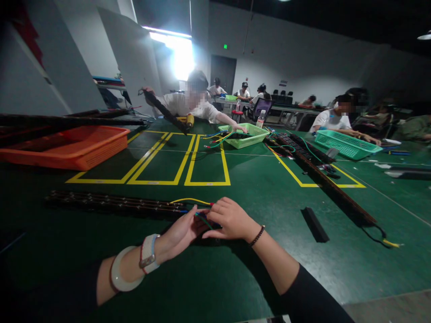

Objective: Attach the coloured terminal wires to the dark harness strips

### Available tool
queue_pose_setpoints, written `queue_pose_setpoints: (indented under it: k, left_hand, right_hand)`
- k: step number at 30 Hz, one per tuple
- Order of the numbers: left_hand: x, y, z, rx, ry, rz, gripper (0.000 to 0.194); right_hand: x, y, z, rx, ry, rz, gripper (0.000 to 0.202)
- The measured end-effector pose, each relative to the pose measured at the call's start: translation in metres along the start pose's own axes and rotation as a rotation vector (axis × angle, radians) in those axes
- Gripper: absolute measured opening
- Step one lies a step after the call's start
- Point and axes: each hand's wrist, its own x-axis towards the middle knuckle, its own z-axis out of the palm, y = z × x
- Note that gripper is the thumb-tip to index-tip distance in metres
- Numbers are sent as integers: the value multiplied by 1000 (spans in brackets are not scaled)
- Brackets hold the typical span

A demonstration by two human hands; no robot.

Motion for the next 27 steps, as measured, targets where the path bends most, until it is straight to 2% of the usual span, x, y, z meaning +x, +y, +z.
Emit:
queue_pose_setpoints:
  k: [4,9,16,20,24,27]
  left_hand:
    - [2,-1,1,-32,-47,34,29]
    - [1,1,4,-16,-41,24,29]
    - [-3,4,4,49,-26,5,33]
    - [-3,5,6,26,-11,21,27]
    - [-1,3,4,-7,-9,55,20]
    - [0,2,2,19,-36,67,19]
  right_hand:
    - [5,-7,-1,33,-153,20,44]
    - [4,-4,0,83,-173,141,45]
    - [-2,10,6,74,58,223,24]
    - [-4,13,9,36,144,221,23]
    - [-4,11,9,5,274,286,22]
    - [-3,11,9,55,322,339,21]
